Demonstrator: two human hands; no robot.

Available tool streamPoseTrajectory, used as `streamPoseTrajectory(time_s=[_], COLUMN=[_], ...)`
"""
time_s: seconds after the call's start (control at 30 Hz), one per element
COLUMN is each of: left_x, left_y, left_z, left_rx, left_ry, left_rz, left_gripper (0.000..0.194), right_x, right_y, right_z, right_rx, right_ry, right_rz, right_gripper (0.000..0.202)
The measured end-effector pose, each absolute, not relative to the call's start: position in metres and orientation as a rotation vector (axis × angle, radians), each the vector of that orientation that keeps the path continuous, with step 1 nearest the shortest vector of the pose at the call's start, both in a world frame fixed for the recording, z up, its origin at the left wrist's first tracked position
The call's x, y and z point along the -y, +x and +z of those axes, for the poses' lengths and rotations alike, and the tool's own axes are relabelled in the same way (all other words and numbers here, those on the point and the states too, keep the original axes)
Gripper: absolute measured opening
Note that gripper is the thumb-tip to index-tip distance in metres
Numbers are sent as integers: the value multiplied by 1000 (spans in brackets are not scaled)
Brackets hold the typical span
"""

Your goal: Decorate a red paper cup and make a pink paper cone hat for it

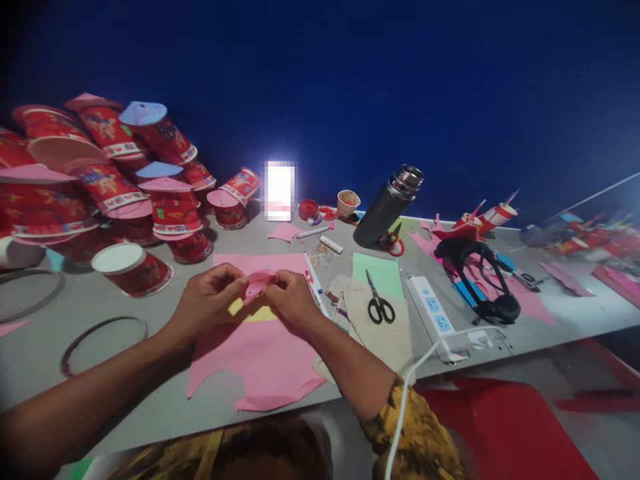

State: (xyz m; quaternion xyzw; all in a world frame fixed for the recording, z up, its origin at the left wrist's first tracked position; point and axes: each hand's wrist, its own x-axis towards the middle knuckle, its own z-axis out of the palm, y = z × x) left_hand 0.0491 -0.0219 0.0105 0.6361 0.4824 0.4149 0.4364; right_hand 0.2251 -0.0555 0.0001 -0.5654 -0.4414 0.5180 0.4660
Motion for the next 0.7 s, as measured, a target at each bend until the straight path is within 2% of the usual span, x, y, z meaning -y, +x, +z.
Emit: streamPoseTrajectory(time_s=[0.53,0.7], left_x=[22,14], left_y=[50,45], left_z=[20,18], left_rx=[-1246,-1206], left_ry=[1526,1430], left_rz=[1018,981], left_gripper=[17,18], right_x=[53,53], right_y=[226,234], right_z=[-9,2], right_rx=[1059,1047], right_ry=[-1386,-1259], right_rz=[1266,1156], right_gripper=[13,30])
